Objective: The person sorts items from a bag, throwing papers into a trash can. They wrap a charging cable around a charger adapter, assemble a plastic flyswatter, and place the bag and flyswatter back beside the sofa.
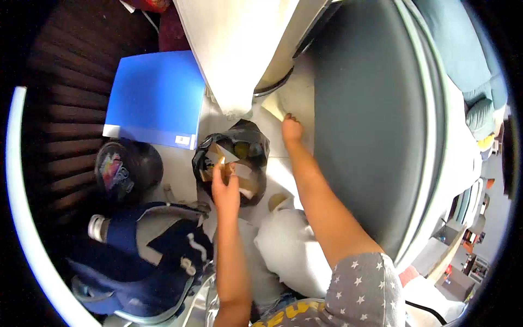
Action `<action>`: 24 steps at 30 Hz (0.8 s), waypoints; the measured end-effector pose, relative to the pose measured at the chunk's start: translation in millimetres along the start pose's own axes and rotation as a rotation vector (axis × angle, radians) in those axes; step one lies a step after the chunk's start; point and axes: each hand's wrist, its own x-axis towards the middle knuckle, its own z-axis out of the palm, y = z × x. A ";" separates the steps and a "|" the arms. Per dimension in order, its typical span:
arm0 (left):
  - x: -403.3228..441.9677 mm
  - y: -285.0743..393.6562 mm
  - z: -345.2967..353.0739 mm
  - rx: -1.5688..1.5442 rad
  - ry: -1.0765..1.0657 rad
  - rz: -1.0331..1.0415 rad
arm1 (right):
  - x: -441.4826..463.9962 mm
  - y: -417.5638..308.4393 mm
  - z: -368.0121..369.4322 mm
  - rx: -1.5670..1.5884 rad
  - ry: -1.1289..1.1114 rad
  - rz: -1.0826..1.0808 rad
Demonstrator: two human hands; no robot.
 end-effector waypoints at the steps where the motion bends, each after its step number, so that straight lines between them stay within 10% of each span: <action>1: -7.3 -0.4 1.9 0.174 0.044 0.009 | -10.0 -9.2 -24.6 0.043 0.006 0.016; 10: -103.2 102.7 4.3 0.655 0.086 0.187 | -89.9 27.2 -268.4 0.328 0.090 0.132; 24: -392.4 317.4 -41.7 -0.155 -0.582 -0.755 | -345.8 211.3 -701.7 0.623 0.011 -0.097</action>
